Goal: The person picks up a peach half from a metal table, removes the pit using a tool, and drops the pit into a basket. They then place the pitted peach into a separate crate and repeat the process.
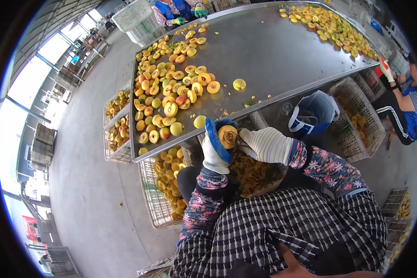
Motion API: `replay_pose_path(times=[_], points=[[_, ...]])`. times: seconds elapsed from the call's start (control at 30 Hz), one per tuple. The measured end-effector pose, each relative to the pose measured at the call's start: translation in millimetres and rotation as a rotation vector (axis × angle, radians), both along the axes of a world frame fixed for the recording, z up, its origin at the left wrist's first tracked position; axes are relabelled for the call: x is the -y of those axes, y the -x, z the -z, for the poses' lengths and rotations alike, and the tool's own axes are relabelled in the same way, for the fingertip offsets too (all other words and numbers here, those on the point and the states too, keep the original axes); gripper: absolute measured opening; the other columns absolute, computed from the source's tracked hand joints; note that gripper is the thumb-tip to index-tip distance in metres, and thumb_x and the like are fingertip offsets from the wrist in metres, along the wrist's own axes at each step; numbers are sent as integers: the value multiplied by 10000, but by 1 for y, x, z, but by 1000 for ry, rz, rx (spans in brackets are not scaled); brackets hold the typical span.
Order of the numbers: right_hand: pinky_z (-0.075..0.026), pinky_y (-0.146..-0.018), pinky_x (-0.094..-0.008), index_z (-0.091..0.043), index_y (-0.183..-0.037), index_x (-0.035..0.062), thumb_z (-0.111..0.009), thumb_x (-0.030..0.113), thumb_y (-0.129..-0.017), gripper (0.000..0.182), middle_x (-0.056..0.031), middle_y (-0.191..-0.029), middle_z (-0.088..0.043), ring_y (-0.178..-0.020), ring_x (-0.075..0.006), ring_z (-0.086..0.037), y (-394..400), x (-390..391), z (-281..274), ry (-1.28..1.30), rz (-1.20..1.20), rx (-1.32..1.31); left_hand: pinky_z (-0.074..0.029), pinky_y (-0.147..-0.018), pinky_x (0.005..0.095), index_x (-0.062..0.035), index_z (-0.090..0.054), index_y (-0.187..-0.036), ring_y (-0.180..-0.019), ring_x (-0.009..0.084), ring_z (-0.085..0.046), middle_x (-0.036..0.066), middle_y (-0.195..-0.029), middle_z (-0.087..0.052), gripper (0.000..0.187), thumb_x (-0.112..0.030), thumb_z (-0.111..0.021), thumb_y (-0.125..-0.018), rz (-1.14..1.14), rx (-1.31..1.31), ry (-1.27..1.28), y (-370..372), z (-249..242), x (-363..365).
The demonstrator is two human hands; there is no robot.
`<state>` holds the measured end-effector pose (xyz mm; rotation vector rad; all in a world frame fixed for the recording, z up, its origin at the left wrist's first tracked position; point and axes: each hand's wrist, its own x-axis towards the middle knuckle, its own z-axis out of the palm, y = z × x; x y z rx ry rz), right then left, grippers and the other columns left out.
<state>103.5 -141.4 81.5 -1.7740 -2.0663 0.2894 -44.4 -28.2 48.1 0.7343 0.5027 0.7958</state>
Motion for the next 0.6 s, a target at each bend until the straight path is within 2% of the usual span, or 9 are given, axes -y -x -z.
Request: replay_pose_path(times=[0.17,0.2,0.23,0.27,0.33,0.43,0.47,0.5,0.6], points=[[-516,-571,-458,-533,-1087,31,-574,264,-960,269,-166,-708,-652,-640,-387,-647,1,3,1,148,-26,90,-540,-846,325,45,-647,-1012,-900,238,-666,146,-962,-697,639,-530,-369,-1044,233,-123,-181,7,11,-15],[-511,-574,-473,-537,-1093,17,-553,275,-965,289,-175,-701,-653,-633,-401,-643,3,4,0,155,-34,105,-536,-860,322,40,-631,-1063,-916,229,-660,139,-987,-687,619,-520,-367,-1048,302,-128,-161,10,14,-24],[-534,-646,-418,-539,-1125,22,-538,271,-990,283,-152,-815,-677,-730,-326,-678,6,3,-1,252,-4,68,-531,-874,320,35,-614,-1113,-931,220,-654,132,-1012,-676,602,-511,-366,-1053,371,-134,-142,13,15,-33],[-534,-689,-395,-540,-1137,23,-527,268,-1003,279,-135,-872,-670,-785,-287,-671,7,1,13,133,-37,-171,-527,-888,317,30,-598,-1164,-947,212,-647,125,-1037,-665,590,-501,-364,-1057,440,-139,-127,15,14,-39],[-521,-771,-346,-545,-1149,25,-508,251,-1028,259,-95,-979,-642,-887,-209,-634,9,-6,28,59,-39,-543,-499,-943,321,26,-515,-1305,-1026,201,-621,119,-1185,-610,500,-398,-379,-1077,164,-100,-584,10,33,-37],[-496,-840,-291,-554,-1138,27,-493,213,-1049,215,-48,-1067,-603,-966,-133,-574,19,-8,9,88,18,-824,-481,-974,328,19,-495,-1333,-1055,194,-609,114,-1229,-587,432,-320,-405,-1081,-346,-98,-947,-20,0,0],[-496,-831,-289,-556,-1127,27,-496,202,-1047,201,-47,-1054,-606,-953,-134,-574,24,-8,11,46,-6,-830,-552,-901,376,53,-500,-1255,-1029,266,-645,157,-1183,-584,450,-341,-364,-1083,-298,-40,-718,-22,-3,5],[-482,-779,-294,-556,-1122,49,-520,195,-1038,172,-32,-997,-607,-882,-136,-569,28,-8,12,53,26,-967,-558,-883,380,52,-522,-1214,-994,270,-656,155,-1129,-609,474,-378,-376,-1076,-265,-4,-565,-21,-1,3],[-464,-700,-313,-562,-1129,74,-519,188,-1038,152,-6,-880,-595,-772,-135,-559,17,-4,-1,274,-3,-807,-542,-834,323,39,-627,-1093,-851,227,-675,120,-941,-683,550,-459,-395,-1060,-33,31,-126,-3,-17,2]])
